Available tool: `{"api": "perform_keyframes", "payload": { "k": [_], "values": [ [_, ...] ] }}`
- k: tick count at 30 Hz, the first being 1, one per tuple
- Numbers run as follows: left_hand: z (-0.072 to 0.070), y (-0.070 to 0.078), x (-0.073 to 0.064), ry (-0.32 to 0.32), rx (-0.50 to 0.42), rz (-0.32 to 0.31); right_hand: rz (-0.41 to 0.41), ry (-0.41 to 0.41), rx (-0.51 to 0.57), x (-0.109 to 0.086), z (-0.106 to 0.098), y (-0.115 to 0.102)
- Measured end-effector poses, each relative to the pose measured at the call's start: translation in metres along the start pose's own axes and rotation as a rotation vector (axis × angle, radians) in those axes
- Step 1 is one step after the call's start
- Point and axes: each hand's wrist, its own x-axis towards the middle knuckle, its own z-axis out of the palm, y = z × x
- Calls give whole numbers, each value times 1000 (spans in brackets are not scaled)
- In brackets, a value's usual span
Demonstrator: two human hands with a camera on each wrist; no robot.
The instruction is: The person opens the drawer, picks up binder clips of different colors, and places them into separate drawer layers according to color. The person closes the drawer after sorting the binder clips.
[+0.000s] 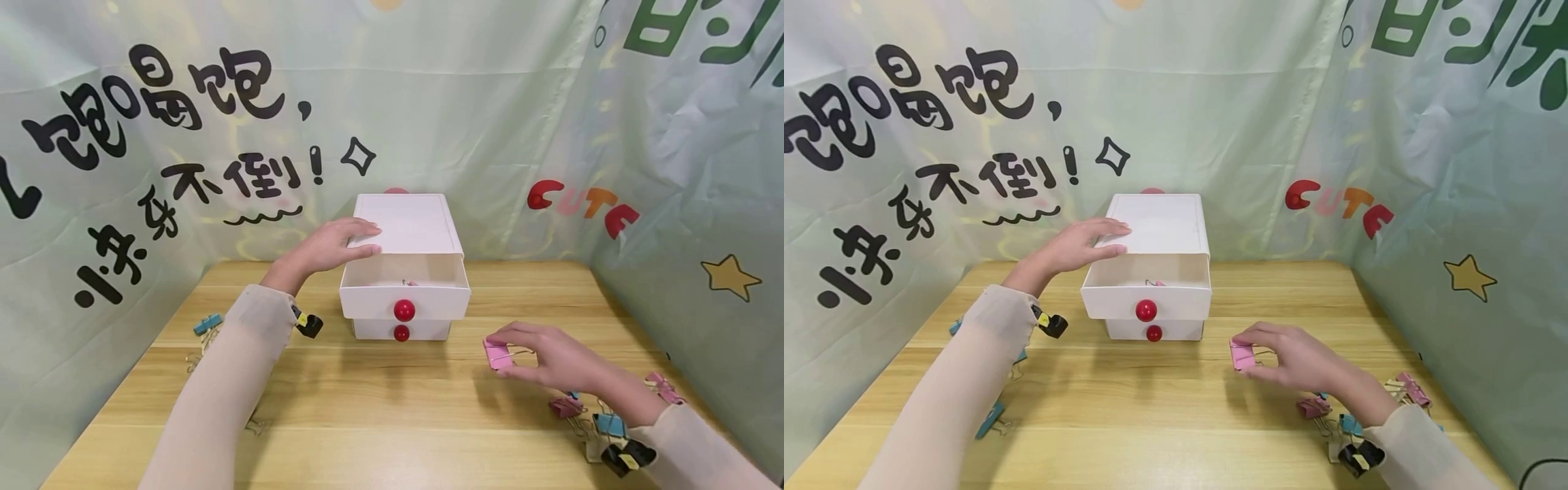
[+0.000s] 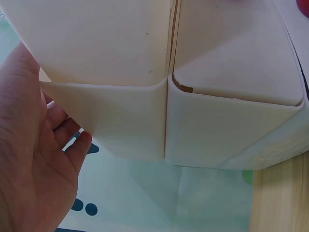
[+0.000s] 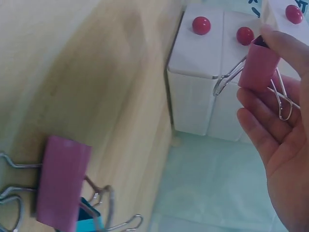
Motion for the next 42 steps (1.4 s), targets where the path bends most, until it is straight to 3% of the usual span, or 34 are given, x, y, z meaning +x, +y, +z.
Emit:
{"api": "perform_keyframes", "payload": {
  "k": [8, 19, 26, 33, 42],
  "values": [
    [1, 1, 0, -6, -2, 1, -4, 76, -29, 3, -11, -1],
    [1, 2, 0, -2, 6, 0, -134, 190, -18, 16, -36, -2],
    [0, 2, 0, -9, 0, -8, -170, 278, -9, 26, -54, -4],
    [-2, 2, 0, -7, -2, -3, -171, 305, -28, 41, -63, -6],
    [-2, 1, 0, -9, -10, -1, -95, 268, -48, 64, -70, -16]
  ]
}}
